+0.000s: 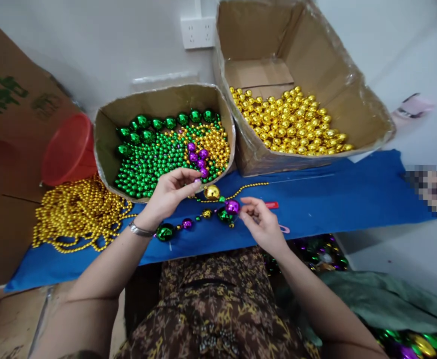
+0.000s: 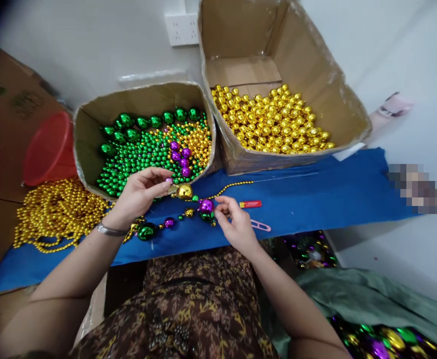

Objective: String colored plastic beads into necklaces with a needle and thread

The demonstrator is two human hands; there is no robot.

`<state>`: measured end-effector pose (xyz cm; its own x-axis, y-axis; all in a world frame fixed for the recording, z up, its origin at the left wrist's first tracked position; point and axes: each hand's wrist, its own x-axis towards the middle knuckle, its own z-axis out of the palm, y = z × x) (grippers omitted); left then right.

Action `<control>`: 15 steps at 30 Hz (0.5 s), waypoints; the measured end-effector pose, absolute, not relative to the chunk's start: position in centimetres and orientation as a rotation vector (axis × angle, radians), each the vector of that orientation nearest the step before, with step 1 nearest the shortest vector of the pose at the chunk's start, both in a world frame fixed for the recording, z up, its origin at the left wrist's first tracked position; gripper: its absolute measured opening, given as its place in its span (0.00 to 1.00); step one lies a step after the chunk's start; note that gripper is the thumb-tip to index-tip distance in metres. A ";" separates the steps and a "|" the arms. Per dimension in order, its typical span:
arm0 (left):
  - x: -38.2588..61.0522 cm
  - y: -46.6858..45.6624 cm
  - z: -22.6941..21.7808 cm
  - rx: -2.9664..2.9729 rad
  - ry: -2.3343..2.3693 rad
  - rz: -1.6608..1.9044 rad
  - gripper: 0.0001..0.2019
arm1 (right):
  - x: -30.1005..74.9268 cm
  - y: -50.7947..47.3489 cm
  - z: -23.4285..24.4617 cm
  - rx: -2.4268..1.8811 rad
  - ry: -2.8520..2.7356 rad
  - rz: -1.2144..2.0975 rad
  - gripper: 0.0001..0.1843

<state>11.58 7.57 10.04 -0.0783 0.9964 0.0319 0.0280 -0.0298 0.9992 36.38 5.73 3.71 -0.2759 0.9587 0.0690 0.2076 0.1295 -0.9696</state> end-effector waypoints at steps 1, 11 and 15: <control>12.1 7.5 10.3 1.249 1.264 1.291 0.12 | 36.8 5.9 4.0 -1.164 -1.622 1.184 0.16; 16.7 6.8 7.6 1.268 1.190 1.277 0.08 | 38.8 5.9 -1.2 -1.214 -1.451 1.306 0.19; 18.8 6.7 5.3 1.506 1.163 1.233 0.07 | 39.3 6.1 -4.1 -1.303 -1.506 1.324 0.17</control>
<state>18.83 6.71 5.29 0.0826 0.9765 0.1992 0.1425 -0.2094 0.9674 39.35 6.07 -4.13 -0.2173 0.9717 -0.0929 0.2166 -0.0448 -0.9752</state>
